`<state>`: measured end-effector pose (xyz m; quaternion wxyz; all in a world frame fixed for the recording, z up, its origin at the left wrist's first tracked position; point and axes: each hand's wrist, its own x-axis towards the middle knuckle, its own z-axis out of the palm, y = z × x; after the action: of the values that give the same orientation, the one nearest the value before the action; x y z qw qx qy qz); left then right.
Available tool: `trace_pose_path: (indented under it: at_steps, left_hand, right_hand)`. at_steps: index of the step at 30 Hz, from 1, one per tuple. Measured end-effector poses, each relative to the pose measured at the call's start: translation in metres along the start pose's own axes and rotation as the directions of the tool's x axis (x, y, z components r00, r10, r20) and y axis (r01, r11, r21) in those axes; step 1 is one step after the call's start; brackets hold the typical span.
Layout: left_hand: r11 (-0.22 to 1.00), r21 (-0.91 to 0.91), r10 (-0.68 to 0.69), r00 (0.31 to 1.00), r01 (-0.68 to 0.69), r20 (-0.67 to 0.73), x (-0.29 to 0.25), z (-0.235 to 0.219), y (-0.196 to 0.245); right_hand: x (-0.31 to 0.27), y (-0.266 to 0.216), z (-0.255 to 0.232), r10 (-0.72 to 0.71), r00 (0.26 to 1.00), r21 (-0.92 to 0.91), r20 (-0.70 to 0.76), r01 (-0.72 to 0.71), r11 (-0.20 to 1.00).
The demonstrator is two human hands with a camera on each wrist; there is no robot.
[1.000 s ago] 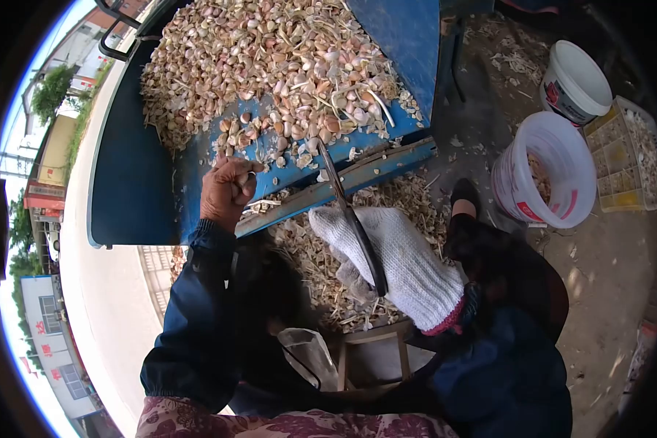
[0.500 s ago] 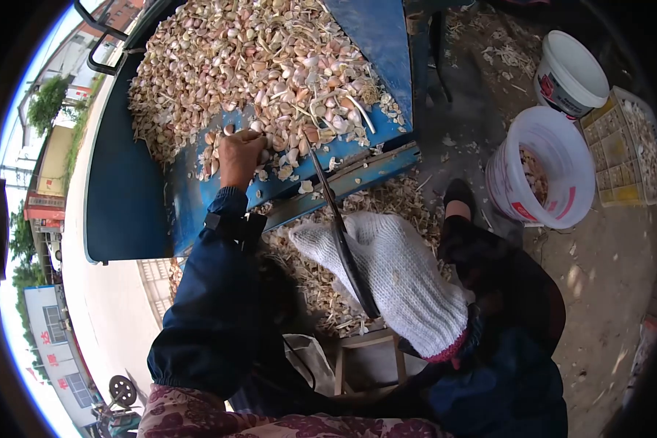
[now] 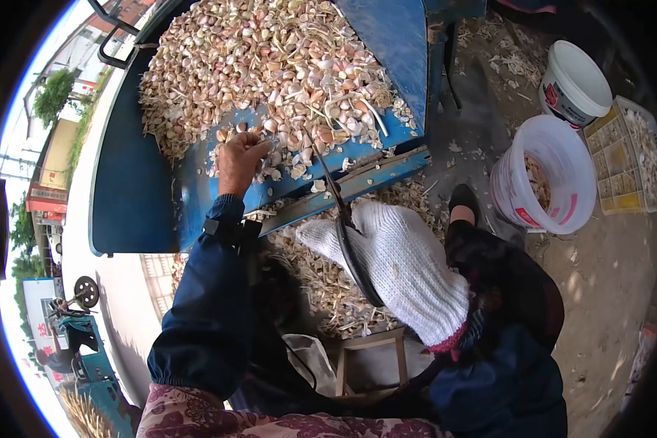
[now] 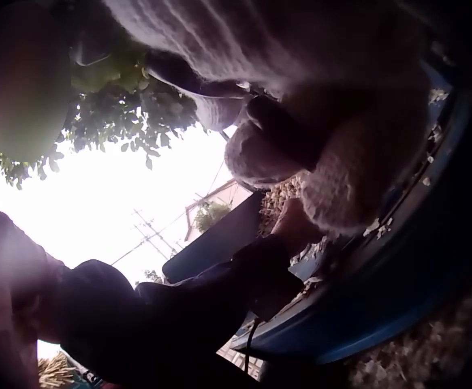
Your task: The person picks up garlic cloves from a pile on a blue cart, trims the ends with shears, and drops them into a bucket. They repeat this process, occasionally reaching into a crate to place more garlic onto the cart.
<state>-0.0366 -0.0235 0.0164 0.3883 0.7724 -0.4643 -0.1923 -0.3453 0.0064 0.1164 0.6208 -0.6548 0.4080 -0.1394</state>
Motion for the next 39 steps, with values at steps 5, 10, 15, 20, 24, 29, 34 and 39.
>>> trace_pose_path:
  at_steps: [5,10,15,20,24,29,34,39]
  left_hand:
    - [0.893,-0.419,-0.103,0.982,0.161,0.158,-0.035,-0.021,0.03]
    - [0.815,-0.546,-0.087,0.971,0.197,0.221,-0.074,-0.036,0.06]
    - [0.765,-0.614,-0.026,0.962,0.195,0.273,-0.088,-0.051,0.069]
    - [0.782,-0.571,-0.035,0.932,0.251,0.361,-0.09,-0.063,0.074]
    - [0.773,-0.569,-0.013,0.904,0.28,0.428,-0.091,-0.064,0.073]
    - [0.621,-0.689,0.005,0.877,0.374,0.481,-0.092,-0.06,0.067]
    - [0.694,-0.629,0.0,0.874,0.35,0.487,-0.103,-0.059,0.075]
    - [0.698,-0.662,-0.031,0.935,0.274,0.354,-0.127,-0.082,0.048]
  right_hand:
    - [0.006,0.008,0.011,-0.318,0.941,-0.402,-0.117,0.247,0.881]
    - [0.008,0.008,0.021,-0.35,0.936,-0.733,-0.039,0.211,0.647]
    - [0.011,0.007,0.027,-0.463,0.886,-0.759,0.013,0.31,0.573]
    - [0.011,0.002,0.028,-0.43,0.902,-0.771,0.037,0.299,0.562]
    - [0.009,0.003,0.028,-0.402,0.914,-0.772,0.05,0.291,0.565]
    - [0.005,0.0,0.03,-0.405,0.914,-0.74,0.016,0.283,0.61]
    - [0.002,-0.003,0.039,0.01,0.996,-0.062,0.09,-0.005,0.998]
    - [-0.005,-0.019,0.032,0.02,0.994,0.184,0.111,-0.04,0.982]
